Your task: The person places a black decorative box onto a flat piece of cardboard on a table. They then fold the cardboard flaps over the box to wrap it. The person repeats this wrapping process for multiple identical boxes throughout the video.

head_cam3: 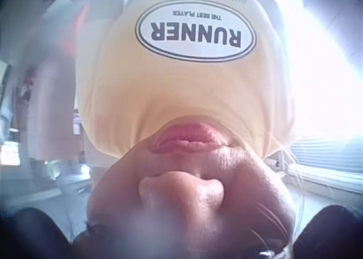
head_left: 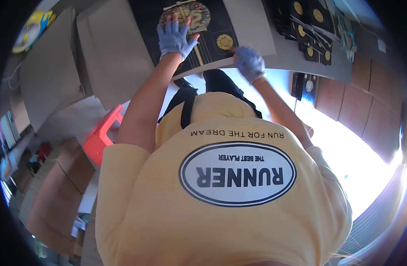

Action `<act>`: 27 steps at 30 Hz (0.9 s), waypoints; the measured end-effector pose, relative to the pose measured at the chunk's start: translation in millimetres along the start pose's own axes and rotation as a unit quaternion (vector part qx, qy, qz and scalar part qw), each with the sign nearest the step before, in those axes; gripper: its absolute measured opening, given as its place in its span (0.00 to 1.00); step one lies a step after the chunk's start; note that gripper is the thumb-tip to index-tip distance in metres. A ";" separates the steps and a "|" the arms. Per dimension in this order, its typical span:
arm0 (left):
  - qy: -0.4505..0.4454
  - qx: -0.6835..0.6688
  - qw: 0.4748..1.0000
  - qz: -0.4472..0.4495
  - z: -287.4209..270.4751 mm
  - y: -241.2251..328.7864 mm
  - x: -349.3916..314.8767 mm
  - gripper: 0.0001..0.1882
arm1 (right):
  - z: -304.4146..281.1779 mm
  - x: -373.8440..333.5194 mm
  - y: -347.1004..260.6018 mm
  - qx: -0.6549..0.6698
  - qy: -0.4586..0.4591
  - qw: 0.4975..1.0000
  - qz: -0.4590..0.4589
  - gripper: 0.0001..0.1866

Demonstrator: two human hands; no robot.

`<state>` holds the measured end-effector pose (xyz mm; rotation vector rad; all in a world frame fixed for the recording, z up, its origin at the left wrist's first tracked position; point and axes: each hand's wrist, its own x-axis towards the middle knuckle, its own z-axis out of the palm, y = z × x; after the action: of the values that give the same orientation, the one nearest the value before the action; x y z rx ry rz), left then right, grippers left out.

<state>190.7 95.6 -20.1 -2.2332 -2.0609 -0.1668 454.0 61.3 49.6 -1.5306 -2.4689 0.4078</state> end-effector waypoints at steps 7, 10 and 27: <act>-0.001 -0.011 1.000 -0.002 0.6 7.4 -29.0 0.36 | 28.0 -45.2 -38.6 0.147 0.043 0.980 -0.125 0.15; -0.015 -0.009 1.000 0.002 -1.9 3.9 -29.2 0.37 | 20.6 18.5 -29.6 0.063 0.122 0.988 -0.064 0.23; 0.021 -0.127 0.991 -0.026 -20.3 4.3 -32.2 0.32 | 55.2 342.5 -4.9 -0.173 -0.081 0.966 -0.174 0.36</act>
<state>192.2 60.6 -4.8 -2.2908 -2.1856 -0.5031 281.7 359.8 9.8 -1.1621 -2.9894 0.0417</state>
